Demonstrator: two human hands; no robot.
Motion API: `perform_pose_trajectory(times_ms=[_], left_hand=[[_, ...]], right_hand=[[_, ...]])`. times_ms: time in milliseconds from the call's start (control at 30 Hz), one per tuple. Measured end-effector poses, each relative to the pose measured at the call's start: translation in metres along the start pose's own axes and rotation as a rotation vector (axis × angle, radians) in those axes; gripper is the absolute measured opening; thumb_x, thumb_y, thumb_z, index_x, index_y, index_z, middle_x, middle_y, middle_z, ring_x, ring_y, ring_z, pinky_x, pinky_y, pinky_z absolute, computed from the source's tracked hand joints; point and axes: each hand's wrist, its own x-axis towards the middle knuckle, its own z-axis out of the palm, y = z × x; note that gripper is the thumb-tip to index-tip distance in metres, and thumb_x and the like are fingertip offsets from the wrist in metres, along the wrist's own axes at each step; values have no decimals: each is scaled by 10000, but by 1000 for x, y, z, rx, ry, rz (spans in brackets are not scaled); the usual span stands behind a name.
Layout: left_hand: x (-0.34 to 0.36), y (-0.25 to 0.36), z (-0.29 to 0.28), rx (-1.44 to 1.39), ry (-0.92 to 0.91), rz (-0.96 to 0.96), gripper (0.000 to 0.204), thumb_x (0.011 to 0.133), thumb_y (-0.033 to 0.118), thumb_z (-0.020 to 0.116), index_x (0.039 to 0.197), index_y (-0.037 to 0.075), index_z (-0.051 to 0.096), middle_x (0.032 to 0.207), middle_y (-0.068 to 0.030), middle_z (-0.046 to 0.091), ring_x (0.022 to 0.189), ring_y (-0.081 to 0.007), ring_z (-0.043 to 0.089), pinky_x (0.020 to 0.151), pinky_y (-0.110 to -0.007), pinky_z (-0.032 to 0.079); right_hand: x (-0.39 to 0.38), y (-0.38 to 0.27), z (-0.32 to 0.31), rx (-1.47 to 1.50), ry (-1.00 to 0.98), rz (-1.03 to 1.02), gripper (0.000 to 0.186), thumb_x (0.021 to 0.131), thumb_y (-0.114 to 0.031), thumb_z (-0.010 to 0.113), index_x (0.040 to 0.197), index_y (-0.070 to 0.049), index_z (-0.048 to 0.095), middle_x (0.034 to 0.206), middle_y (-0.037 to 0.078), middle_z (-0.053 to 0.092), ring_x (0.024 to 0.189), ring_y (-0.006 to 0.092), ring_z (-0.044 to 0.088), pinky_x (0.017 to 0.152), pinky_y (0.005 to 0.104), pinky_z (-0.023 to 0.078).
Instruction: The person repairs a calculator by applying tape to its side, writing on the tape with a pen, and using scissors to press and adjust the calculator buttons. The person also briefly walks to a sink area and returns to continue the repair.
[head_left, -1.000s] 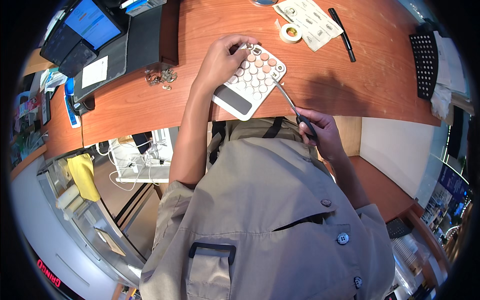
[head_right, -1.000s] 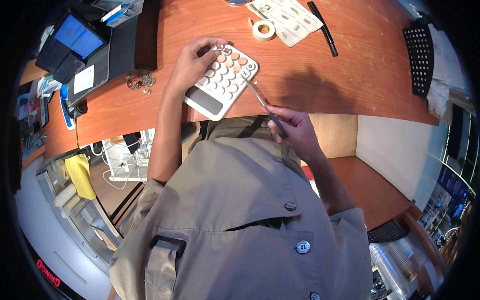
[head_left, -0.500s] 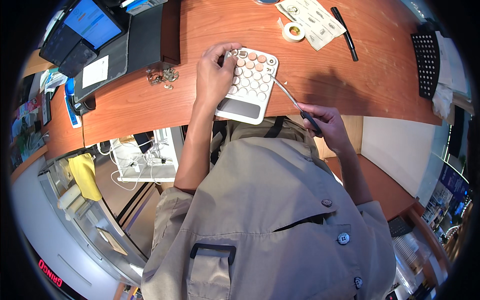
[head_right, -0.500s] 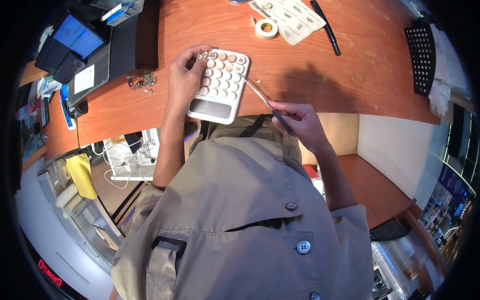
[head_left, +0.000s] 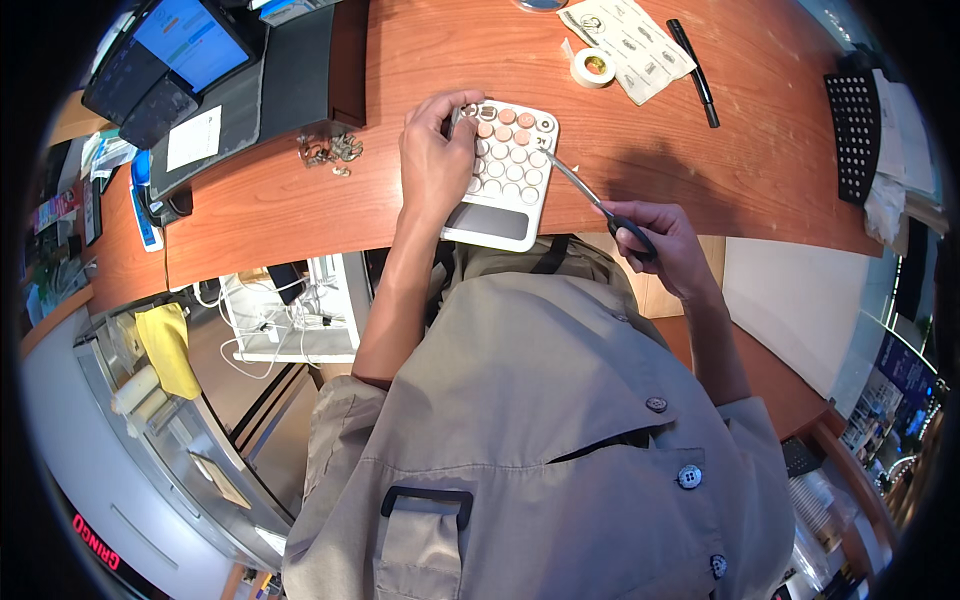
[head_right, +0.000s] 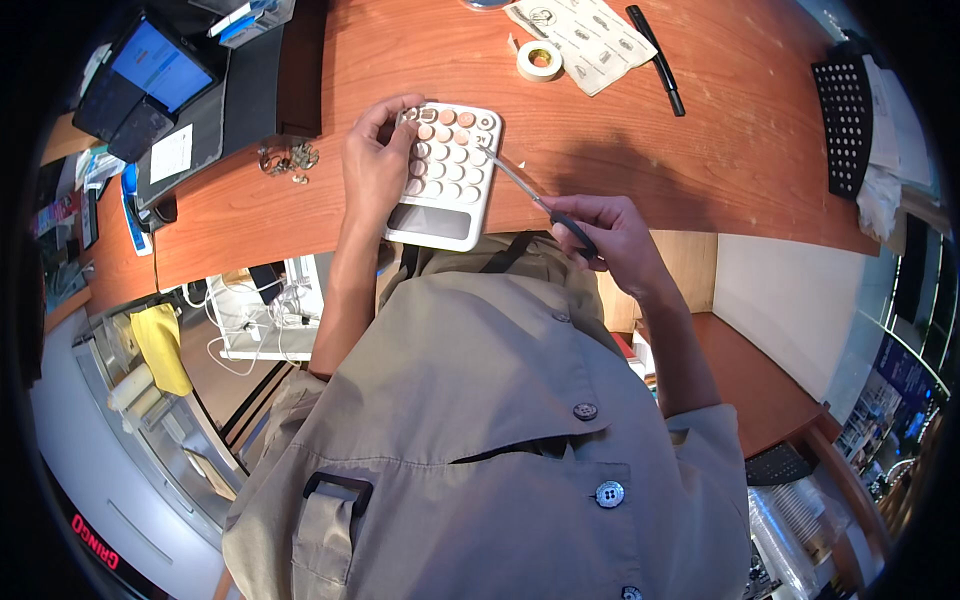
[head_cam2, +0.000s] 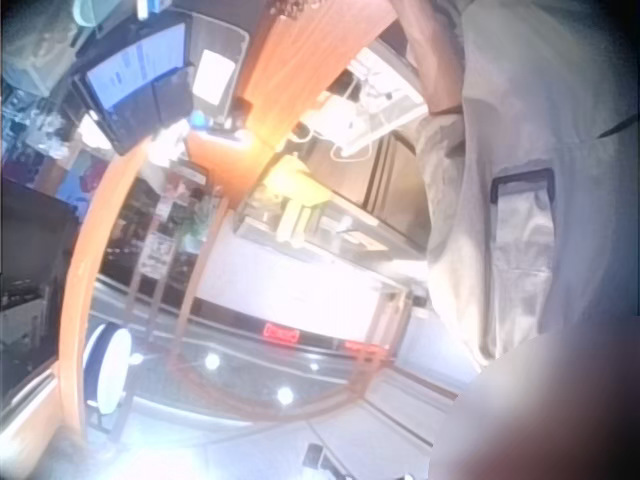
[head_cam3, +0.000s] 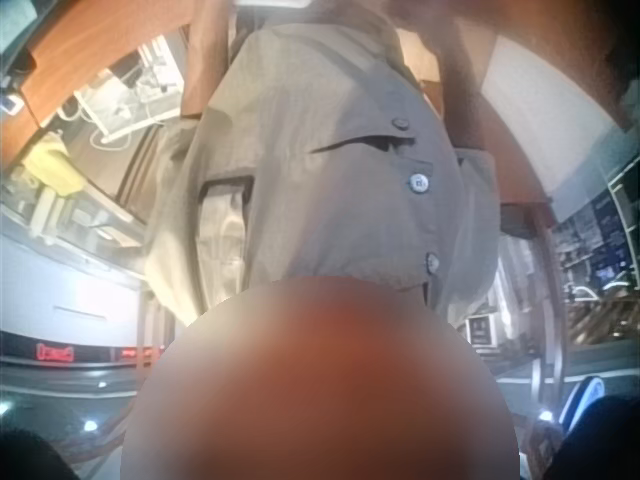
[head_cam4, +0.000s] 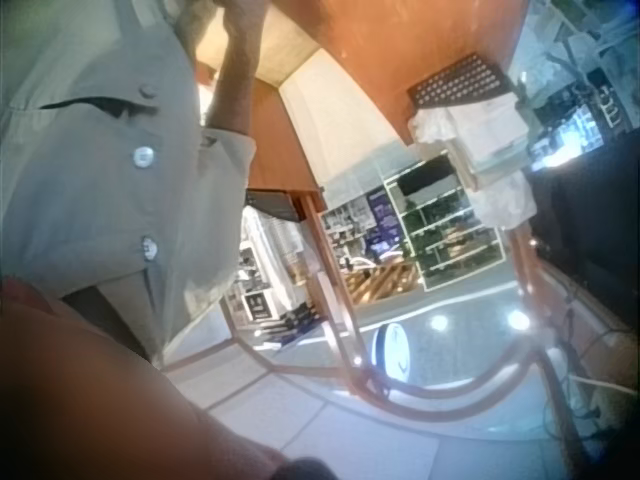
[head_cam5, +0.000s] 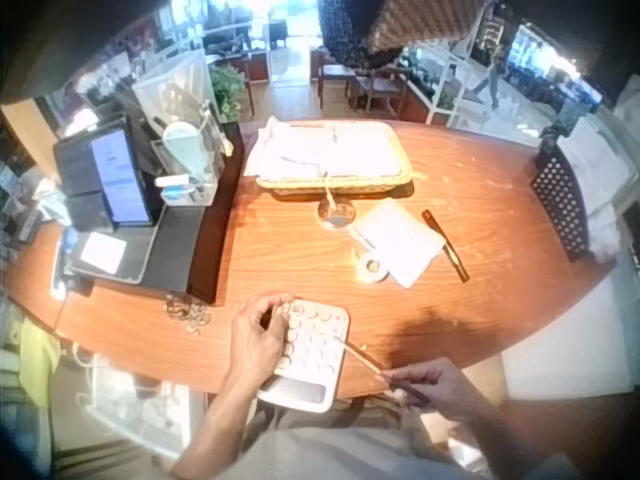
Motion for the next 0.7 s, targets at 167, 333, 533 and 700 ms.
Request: perform_pose_trajectory(times_ms=[167,333,533,700], left_hand=[[-4,3,0,29,10,-13,270,890,27,640,1125,40,772,1153,-144,740,1090,-320,620,962,-401,502],[-7,3,1,6,20,-56,265,891,27,637,1120,29,769,1149,-149,739,1100,-324,607,964,-404,498],[-9,3,2,-30,27,-73,266,885,19,644,1119,34,769,1149,-145,737,1090,-327,603,972,-404,496],[-10,4,1,20,42,-9,270,881,12,647,1123,36,764,1165,-141,729,1099,-333,593,984,-411,492]], right_hand=[[3,-13,-5,17,-43,27,366,954,-107,726,1294,25,689,733,2,602,498,40,482,410,186,326],[4,-25,-5,35,-53,80,375,961,-121,726,1292,45,671,723,17,606,474,39,477,390,185,314],[6,-35,2,47,-61,102,383,978,-148,714,1300,52,660,694,27,604,455,40,465,387,191,318],[1,-40,13,22,-19,113,327,989,-160,706,1250,35,690,708,25,652,474,34,532,384,187,341]])
